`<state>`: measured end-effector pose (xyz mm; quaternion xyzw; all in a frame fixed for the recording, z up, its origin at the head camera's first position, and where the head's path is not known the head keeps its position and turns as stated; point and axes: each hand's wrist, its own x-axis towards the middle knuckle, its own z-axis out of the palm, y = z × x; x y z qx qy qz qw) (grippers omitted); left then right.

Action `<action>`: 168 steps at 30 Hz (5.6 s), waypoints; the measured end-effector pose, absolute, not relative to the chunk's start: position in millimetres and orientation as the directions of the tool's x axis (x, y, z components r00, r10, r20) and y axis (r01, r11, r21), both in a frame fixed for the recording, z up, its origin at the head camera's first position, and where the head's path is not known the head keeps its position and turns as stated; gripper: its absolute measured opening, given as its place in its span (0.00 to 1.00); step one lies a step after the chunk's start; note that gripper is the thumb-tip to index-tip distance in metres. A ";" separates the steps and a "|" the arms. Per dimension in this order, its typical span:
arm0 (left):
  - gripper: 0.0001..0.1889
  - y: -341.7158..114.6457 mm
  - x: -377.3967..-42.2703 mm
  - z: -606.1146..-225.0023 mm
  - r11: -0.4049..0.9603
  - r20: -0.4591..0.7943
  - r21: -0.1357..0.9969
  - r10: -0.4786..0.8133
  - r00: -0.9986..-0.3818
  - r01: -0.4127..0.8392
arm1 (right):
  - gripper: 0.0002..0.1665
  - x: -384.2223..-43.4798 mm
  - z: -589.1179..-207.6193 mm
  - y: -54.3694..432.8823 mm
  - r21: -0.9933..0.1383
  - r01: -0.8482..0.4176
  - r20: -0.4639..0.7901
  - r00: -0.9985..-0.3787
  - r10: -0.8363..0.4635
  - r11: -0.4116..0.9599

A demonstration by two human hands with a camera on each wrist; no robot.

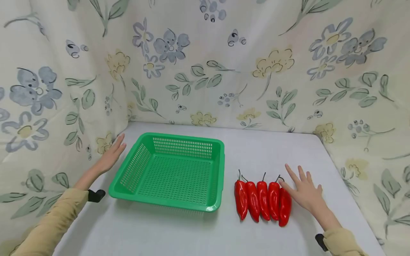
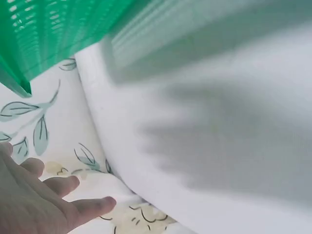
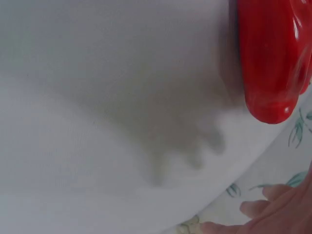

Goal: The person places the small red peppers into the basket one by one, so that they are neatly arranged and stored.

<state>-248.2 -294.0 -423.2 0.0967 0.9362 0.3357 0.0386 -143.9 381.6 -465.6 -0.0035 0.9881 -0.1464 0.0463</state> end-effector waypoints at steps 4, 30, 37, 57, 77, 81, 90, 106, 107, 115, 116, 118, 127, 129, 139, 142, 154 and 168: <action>0.34 -288.1 -243.2 -420.2 0.699 0.010 0.698 0.206 -0.979 0.154 | 0.49 -142.3 -463.5 376.8 -0.325 0.012 -0.130 -0.991 -0.033 0.946; 0.30 -274.1 -209.3 -438.5 0.635 0.087 0.746 0.207 -0.974 0.202 | 0.38 -132.0 -468.4 357.9 -0.603 0.138 -0.236 -0.972 -0.011 0.786; 0.33 -271.7 -208.8 -447.6 0.631 0.129 0.736 0.227 -0.965 0.247 | 0.34 -127.4 -470.8 361.9 -0.579 0.173 -0.279 -0.960 0.006 0.797; 0.34 -264.7 -217.7 -451.0 0.590 0.138 0.773 0.201 -0.970 0.232 | 0.35 -129.2 -466.1 370.6 -0.573 0.211 -0.297 -0.954 0.040 0.792; 0.34 -265.9 -218.3 -450.9 0.580 0.131 0.786 0.183 -0.974 0.215 | 0.36 -132.0 -419.0 341.5 -0.733 0.145 -0.199 -0.980 -0.005 0.665; 0.34 -265.5 -218.6 -450.5 0.582 0.132 0.785 0.181 -0.975 0.214 | 0.35 -137.2 -407.1 316.2 -0.756 0.131 -0.187 -0.982 -0.019 0.641; 0.33 -264.2 -218.9 -450.1 0.585 0.138 0.781 0.179 -0.974 0.218 | 0.34 -145.1 -389.1 278.0 -0.790 0.091 -0.157 -0.986 -0.057 0.607; 0.33 -264.7 -216.0 -450.7 0.585 0.157 0.776 0.182 -0.971 0.235 | 0.34 -158.3 -374.4 234.1 -0.859 0.110 -0.172 -0.982 -0.079 0.499; 0.33 -264.6 -215.8 -450.8 0.587 0.154 0.776 0.179 -0.972 0.231 | 0.34 -159.2 -374.5 230.7 -0.863 0.113 -0.173 -0.982 -0.078 0.492; 0.33 -262.5 -215.0 -450.0 0.576 0.149 0.786 0.177 -0.973 0.225 | 0.32 -167.2 -378.2 201.3 -0.909 0.117 -0.177 -0.977 -0.117 0.399; 0.33 -262.3 -214.8 -449.7 0.573 0.147 0.789 0.176 -0.973 0.223 | 0.32 -168.3 -379.0 197.7 -0.915 0.119 -0.179 -0.976 -0.123 0.386; 0.33 -261.9 -214.6 -449.1 0.572 0.143 0.791 0.175 -0.974 0.219 | 0.33 -170.8 -381.0 190.0 -0.922 0.125 -0.182 -0.975 -0.125 0.366; 0.33 -264.4 -215.0 -449.7 0.564 0.135 0.799 0.170 -0.976 0.208 | 0.30 -178.3 -388.9 151.6 -0.947 0.174 -0.213 -0.969 -0.121 0.270; 0.33 -264.8 -214.6 -449.5 0.563 0.132 0.801 0.167 -0.977 0.205 | 0.30 -179.6 -391.4 142.4 -0.951 0.178 -0.213 -0.970 -0.116 0.251; 0.33 -262.9 -215.9 -448.7 0.562 0.140 0.800 0.165 -0.976 0.210 | 0.27 -183.1 -403.0 89.6 -0.977 0.173 -0.179 -0.983 -0.044 0.125; 0.33 -262.5 -217.8 -449.2 0.569 0.138 0.796 0.163 -0.977 0.208 | 0.25 -182.9 -406.2 71.7 -0.985 0.153 -0.155 -0.988 -0.025 0.078; 0.32 -262.5 -215.1 -448.8 0.561 0.138 0.802 0.164 -0.977 0.207 | 0.21 -179.1 -423.4 6.9 -0.995 0.044 -0.040 -0.998 0.050 0.091; 0.32 -259.8 -218.0 -448.5 0.563 0.134 0.804 0.148 -0.980 0.195 | 0.20 -184.0 -431.9 -50.2 -0.985 0.011 0.013 -0.990 0.139 0.170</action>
